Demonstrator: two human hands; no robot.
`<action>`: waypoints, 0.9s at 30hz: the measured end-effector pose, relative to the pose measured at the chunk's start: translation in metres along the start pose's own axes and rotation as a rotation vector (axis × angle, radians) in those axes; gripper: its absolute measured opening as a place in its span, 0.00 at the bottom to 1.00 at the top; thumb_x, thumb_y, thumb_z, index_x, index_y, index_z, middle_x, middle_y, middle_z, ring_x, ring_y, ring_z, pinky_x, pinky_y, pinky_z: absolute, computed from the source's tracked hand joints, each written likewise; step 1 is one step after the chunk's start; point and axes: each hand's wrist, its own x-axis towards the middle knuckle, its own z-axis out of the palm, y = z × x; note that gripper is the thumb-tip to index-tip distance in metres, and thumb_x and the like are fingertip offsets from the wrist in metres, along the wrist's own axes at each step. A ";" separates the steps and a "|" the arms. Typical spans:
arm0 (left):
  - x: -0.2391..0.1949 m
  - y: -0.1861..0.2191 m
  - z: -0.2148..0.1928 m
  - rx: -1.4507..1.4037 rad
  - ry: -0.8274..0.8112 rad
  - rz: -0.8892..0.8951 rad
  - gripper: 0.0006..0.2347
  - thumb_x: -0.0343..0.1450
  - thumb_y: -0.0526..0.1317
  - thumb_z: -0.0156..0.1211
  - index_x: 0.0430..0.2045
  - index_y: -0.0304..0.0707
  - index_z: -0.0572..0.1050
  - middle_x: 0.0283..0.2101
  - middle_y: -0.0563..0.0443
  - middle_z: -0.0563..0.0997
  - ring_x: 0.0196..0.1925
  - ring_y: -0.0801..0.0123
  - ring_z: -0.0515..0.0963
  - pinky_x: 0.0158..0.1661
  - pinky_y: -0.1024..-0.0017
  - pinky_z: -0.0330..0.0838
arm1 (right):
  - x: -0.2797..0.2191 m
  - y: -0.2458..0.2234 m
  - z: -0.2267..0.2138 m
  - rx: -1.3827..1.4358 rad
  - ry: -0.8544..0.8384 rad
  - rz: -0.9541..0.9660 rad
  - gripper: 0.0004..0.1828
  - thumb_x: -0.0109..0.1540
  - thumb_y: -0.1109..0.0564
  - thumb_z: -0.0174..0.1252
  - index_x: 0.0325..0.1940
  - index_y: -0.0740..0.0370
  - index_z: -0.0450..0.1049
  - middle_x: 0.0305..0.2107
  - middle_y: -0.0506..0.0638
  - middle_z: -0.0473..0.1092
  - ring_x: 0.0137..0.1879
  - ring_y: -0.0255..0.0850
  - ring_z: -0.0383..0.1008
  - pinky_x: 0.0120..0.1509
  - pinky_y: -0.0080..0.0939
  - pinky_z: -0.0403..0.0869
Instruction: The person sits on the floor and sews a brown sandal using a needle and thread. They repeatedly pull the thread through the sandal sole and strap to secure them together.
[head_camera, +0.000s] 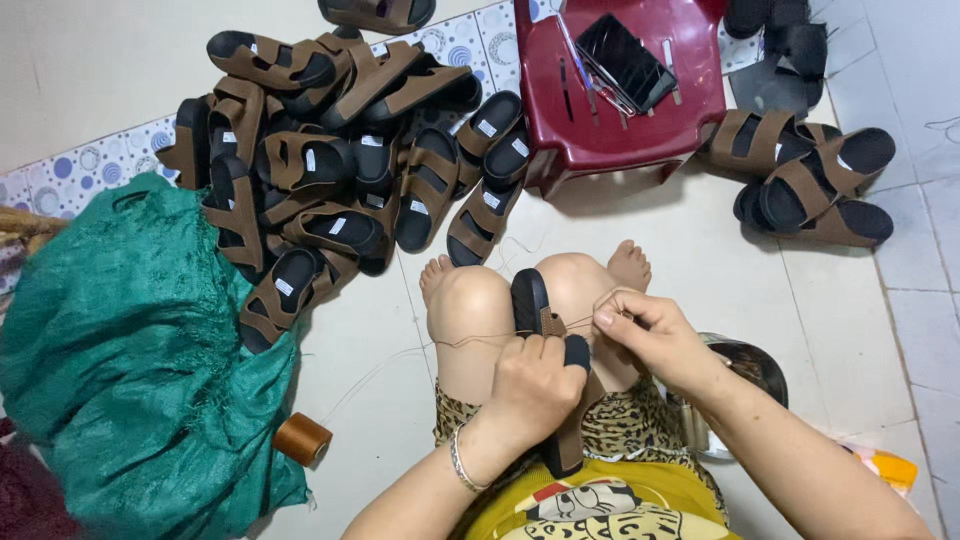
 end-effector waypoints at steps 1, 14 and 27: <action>-0.003 -0.001 0.003 -0.027 0.037 0.024 0.11 0.56 0.26 0.54 0.09 0.43 0.61 0.19 0.47 0.62 0.20 0.57 0.60 0.23 0.62 0.52 | 0.000 0.000 0.001 0.166 -0.045 -0.014 0.15 0.68 0.55 0.55 0.27 0.62 0.72 0.29 0.49 0.67 0.27 0.35 0.65 0.28 0.31 0.65; -0.019 -0.012 -0.048 -0.863 -0.252 -0.362 0.09 0.78 0.41 0.53 0.30 0.36 0.73 0.24 0.49 0.74 0.22 0.56 0.72 0.27 0.63 0.65 | 0.011 -0.001 0.019 0.682 -0.125 -0.007 0.11 0.66 0.57 0.57 0.37 0.71 0.76 0.16 0.54 0.67 0.14 0.31 0.59 0.40 0.44 0.80; 0.013 -0.011 -0.063 -1.317 0.207 -0.716 0.13 0.79 0.44 0.49 0.24 0.38 0.69 0.19 0.54 0.67 0.21 0.72 0.66 0.27 0.75 0.61 | 0.009 0.001 0.041 -0.456 -0.139 -0.308 0.07 0.64 0.54 0.55 0.42 0.53 0.78 0.33 0.42 0.81 0.38 0.34 0.82 0.48 0.35 0.77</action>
